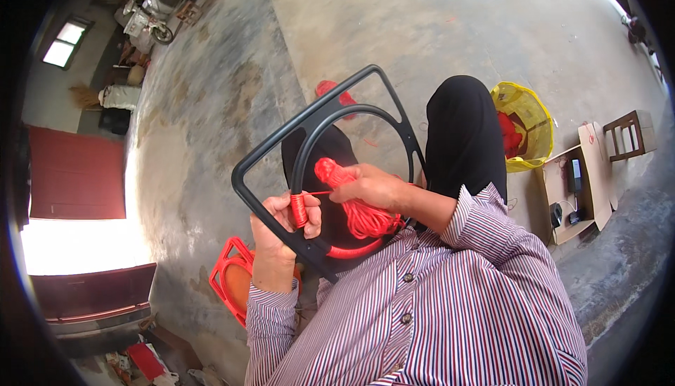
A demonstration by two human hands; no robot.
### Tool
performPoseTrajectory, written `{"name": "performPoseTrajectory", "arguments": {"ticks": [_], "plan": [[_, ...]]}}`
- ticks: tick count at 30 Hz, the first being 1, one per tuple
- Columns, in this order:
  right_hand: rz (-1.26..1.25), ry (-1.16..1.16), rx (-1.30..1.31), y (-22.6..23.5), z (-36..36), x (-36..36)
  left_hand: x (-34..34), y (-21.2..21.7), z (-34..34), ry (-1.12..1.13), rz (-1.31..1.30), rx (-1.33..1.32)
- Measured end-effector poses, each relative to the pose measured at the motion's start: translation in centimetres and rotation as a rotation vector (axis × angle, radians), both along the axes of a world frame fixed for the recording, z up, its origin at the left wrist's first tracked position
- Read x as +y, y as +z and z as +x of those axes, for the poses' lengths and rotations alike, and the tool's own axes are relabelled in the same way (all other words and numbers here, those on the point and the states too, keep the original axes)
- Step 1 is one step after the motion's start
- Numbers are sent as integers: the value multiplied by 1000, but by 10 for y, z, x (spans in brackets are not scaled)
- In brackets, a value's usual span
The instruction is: The person wraps red nylon string around a black circular frame by hand.
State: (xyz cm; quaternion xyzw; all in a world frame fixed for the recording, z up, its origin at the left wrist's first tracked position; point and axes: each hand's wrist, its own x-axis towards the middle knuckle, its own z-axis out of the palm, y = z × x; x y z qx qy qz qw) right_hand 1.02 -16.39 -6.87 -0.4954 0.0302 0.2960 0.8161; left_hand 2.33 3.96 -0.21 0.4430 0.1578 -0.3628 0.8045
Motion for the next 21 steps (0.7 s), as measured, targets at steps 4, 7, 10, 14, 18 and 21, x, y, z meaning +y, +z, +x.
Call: {"name": "performPoseTrajectory", "arguments": {"ticks": [4, 7, 10, 14, 18, 21], "plan": [[-188, -132, -242, -33, 24, 9, -10, 7, -12, 13, -77, -180], [-174, -205, -397, -1, 30, 0, -21, 9, -26, 67, -93, -271], [1, -75, -341, 42, 25, -7, -24, 7, -31, 66, -131, -243], [63, -155, -663, 28, 24, -14, -32, 15, -26, 5, -370, -24], [432, -17, -399, 47, 12, -22, -28, 3, -22, -108, -524, -26], [173, -252, -236, 44, 5, -25, -21, -8, -23, -46, -487, -41]]}}
